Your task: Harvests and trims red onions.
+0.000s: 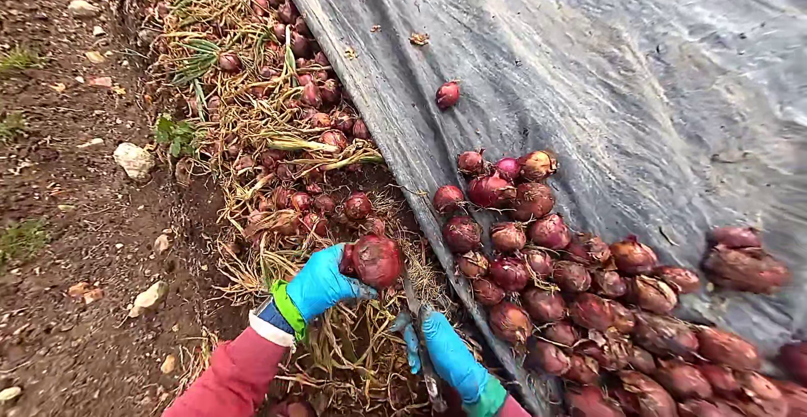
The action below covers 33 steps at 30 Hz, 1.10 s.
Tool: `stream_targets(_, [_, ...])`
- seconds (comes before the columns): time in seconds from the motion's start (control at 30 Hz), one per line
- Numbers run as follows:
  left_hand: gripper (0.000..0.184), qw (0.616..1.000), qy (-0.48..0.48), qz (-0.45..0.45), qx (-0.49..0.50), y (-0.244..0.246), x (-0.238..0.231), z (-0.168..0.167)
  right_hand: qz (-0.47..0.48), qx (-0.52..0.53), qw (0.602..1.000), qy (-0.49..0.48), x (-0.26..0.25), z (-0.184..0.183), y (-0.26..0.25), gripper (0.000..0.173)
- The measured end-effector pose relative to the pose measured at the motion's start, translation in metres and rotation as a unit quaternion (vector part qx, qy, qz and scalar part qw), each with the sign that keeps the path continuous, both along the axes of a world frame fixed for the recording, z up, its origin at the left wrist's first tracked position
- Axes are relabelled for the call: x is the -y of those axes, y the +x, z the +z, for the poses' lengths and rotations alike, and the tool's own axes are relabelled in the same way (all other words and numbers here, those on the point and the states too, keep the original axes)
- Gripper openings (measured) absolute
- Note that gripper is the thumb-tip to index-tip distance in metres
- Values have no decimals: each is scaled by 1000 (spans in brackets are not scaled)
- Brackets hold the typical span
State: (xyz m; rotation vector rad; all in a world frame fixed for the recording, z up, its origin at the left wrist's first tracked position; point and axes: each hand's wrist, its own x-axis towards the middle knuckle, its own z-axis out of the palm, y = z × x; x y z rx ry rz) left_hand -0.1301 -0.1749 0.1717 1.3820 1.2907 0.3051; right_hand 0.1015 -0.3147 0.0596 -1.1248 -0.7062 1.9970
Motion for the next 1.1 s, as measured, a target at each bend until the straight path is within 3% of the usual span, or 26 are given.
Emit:
stream_targets(0.13, [59,960,21,-227,-162,-7,26,26,-32,116,984,131,-28,52,-13,87])
stream_targets(0.23, [60,930,15,-276,-244,-25,23,38,77,264,952,135,-31,56,-17,85])
stream_targets(0.3, [65,901,42,-254,-348,-34,16,38,128,230,960,97,-28,55,-12,84])
stream_targets(0.33, [65,907,54,-215,-359,-37,12,34,103,195,972,77,-24,52,-11,85])
stream_targets(0.4, [53,947,75,-114,-290,-34,11,25,60,176,981,46,-23,37,-7,86])
stream_targets(0.43, [44,960,73,-97,-253,-23,16,23,91,197,975,38,-23,29,-3,88])
stream_targets(0.5, [36,953,40,-174,-245,14,24,26,178,227,956,57,-27,23,8,93])
stream_targets(0.57, [42,911,-3,-319,-261,59,25,24,173,236,952,88,-36,34,21,92])
stream_targets(0.6, [42,902,-5,-342,-262,73,19,20,132,234,959,93,-37,38,28,91])
stream_targets(0.67, [36,916,38,-276,-290,71,-4,12,-10,213,973,86,-37,40,41,91])
stream_targets(0.73, [25,947,78,-117,-290,33,-22,16,-153,190,967,69,-39,42,55,88])
stream_targets(0.8, [14,967,95,26,-235,-34,-16,34,-195,198,959,58,-39,37,68,89])
stream_targets(0.87, [15,952,81,134,-264,-115,8,48,-160,205,965,28,-25,29,64,90])
stream_targets(0.93, [33,874,19,115,-472,-197,30,42,-122,192,974,-3,-8,21,50,89])
stream_targets(1.0, [59,771,-96,26,-628,-228,52,33,-103,192,976,-18,9,18,31,87])
stream_targets(1.03, [64,773,-92,30,-626,-221,59,28,-101,194,975,-22,15,18,22,86])
stream_targets(1.1, [46,840,2,105,-533,-167,63,11,-112,188,975,-33,26,18,4,87])
